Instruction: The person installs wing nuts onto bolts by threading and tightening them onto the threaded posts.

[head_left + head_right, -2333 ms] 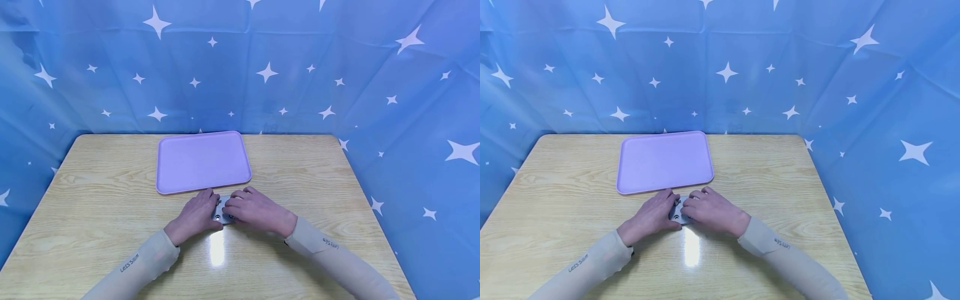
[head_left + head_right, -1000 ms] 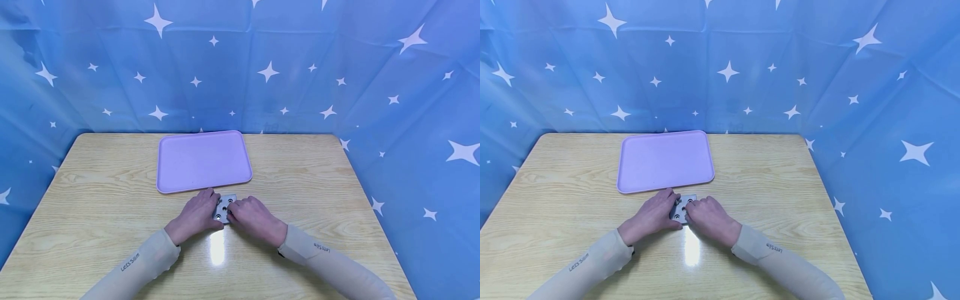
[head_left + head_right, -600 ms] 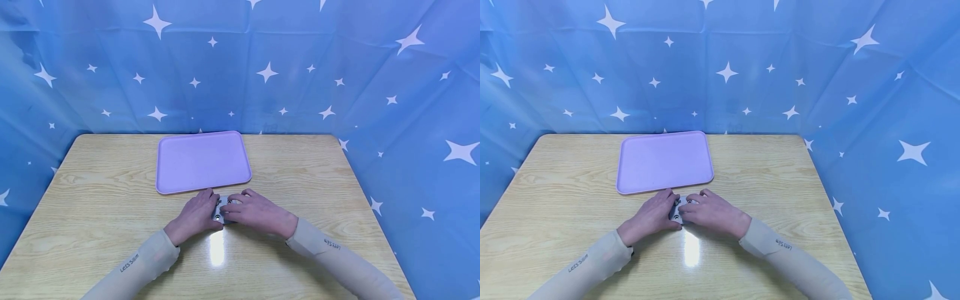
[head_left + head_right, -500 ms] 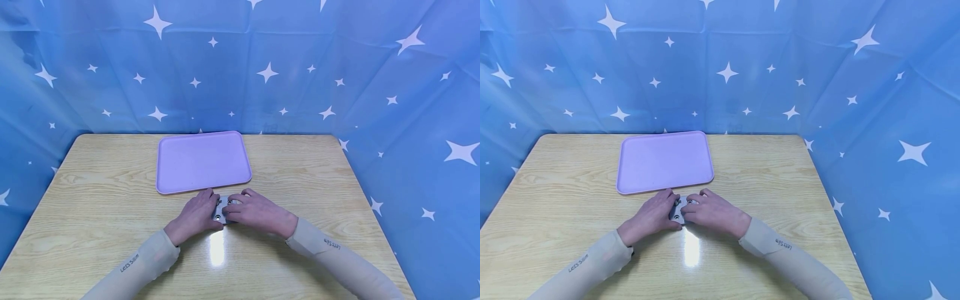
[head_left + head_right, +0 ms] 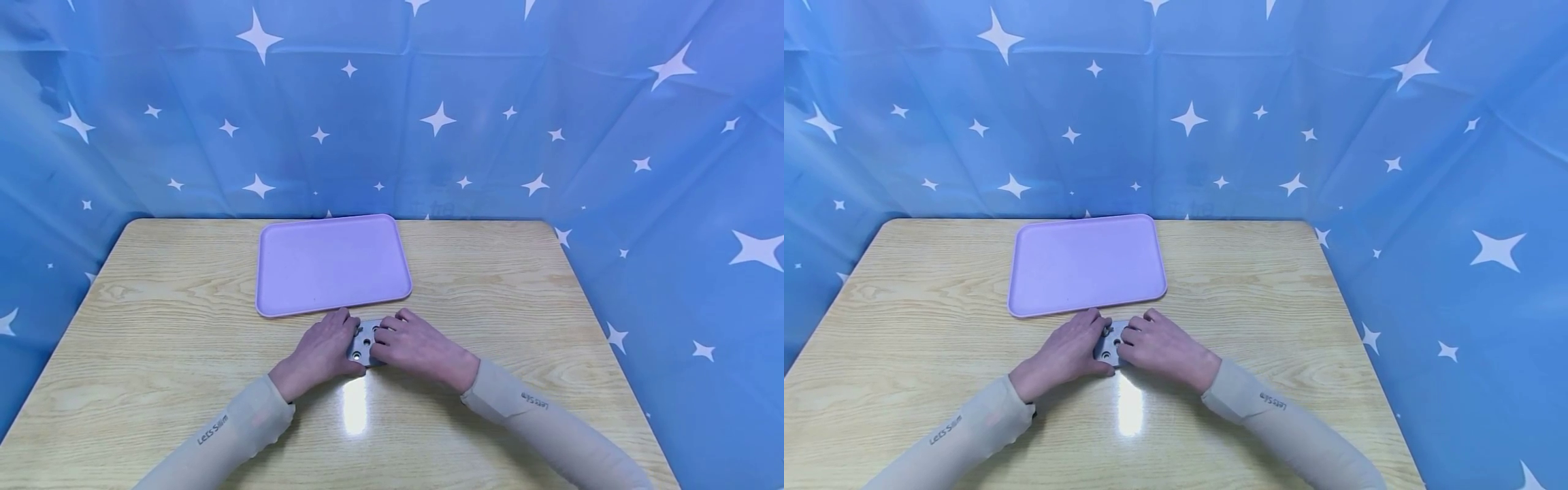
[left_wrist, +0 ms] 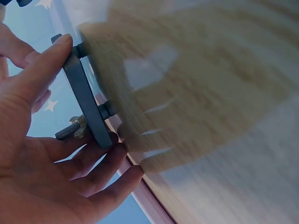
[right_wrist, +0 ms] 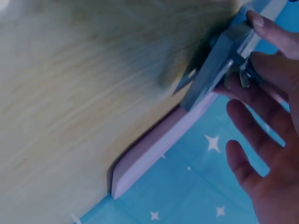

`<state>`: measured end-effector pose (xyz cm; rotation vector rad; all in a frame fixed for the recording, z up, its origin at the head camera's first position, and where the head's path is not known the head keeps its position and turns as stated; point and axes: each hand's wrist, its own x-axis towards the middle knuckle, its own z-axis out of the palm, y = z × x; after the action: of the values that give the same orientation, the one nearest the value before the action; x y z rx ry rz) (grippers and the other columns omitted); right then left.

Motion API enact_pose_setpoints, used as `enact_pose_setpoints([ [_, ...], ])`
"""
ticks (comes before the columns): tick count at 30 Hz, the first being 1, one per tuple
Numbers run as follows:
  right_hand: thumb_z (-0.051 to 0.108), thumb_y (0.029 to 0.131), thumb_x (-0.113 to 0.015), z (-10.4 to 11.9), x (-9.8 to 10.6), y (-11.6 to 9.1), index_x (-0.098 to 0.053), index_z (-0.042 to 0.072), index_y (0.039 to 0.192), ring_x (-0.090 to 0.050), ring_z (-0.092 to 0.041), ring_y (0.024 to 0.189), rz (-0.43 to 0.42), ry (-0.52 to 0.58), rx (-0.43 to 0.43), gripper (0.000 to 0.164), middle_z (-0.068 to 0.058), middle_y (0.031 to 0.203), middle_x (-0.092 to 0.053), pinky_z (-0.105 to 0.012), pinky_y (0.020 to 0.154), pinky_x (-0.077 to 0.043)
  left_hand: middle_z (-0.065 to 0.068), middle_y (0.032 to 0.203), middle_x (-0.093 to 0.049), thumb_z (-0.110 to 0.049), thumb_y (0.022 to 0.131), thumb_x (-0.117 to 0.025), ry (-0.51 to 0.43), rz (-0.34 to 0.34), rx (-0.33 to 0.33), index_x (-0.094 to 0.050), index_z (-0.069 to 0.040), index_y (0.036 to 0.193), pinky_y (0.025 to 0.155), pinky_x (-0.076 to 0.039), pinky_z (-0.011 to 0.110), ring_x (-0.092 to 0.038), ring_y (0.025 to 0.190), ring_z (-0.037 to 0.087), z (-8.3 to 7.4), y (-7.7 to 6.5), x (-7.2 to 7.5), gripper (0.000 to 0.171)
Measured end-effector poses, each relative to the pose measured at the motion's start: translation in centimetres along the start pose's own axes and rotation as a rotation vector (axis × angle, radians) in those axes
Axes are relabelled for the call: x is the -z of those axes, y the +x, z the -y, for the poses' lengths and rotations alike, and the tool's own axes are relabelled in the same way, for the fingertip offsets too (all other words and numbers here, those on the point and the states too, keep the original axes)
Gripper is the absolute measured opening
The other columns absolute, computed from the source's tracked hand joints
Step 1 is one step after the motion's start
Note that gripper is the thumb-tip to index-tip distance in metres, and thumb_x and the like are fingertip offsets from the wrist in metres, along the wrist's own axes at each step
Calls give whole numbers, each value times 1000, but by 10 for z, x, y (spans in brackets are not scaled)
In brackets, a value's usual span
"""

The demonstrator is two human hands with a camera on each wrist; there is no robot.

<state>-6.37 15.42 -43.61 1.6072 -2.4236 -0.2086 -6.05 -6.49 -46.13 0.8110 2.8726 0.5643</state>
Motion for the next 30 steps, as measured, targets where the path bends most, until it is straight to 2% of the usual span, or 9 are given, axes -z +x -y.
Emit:
enact_pose_setpoints([
  [4,23,95,-70,6,-3,2,-69,21,97,-60,-15,84,-12,-22,-55,3,7,93,-67,-31,74,-44,7,96,-52,-38,64,-98,3,2,8,-63,3,121,66,-47,38,-51,86,23,-1,0,0,78],
  [7,24,95,-72,10,-4,2,-69,19,97,-57,-14,75,-21,-19,-89,7,6,87,-66,-29,69,-42,8,97,-52,-39,64,-98,9,4,10,-63,3,123,66,-48,38,-51,87,24,-1,0,0,80],
  [18,20,95,-73,19,-8,6,-66,14,86,-52,-13,63,-42,135,-244,13,3,75,-64,-28,59,-39,8,98,-52,-40,65,-98,10,19,14,-63,4,125,68,-48,38,-51,88,24,-1,0,0,83],
  [21,30,97,-71,20,-8,5,-65,14,89,-52,-13,61,-55,163,-290,18,4,74,-64,-29,58,-39,8,98,-53,-40,65,-98,10,18,9,-63,5,125,68,-48,37,-51,88,23,-1,0,0,82],
  [23,40,97,-70,18,-5,4,-67,13,99,-57,-14,64,-60,170,-305,27,3,80,-67,-30,60,-41,8,97,-53,-40,65,-98,11,11,5,-63,5,124,67,-48,37,-51,87,23,-1,0,0,81],
  [26,49,95,-70,11,2,1,-68,13,117,-65,-17,83,-47,174,-269,43,1,98,-71,-36,71,-48,7,96,-52,-38,65,-98,12,2,-4,-64,4,122,66,-48,37,-51,86,23,-1,0,1,79],
  [28,45,94,-73,5,8,0,-68,15,125,-65,-19,100,-29,189,-208,44,2,113,-71,-39,81,-49,7,95,-52,-38,64,-98,11,-2,-4,-64,3,121,65,-48,37,-51,85,23,-1,0,1,78],
  [30,36,93,-76,-1,12,-2,-69,19,125,-62,-18,113,-1,204,-126,37,6,122,-69,-40,89,-48,7,95,-52,-38,64,-98,9,0,-2,-64,3,120,65,-47,37,-50,85,23,-1,0,1,77],
])
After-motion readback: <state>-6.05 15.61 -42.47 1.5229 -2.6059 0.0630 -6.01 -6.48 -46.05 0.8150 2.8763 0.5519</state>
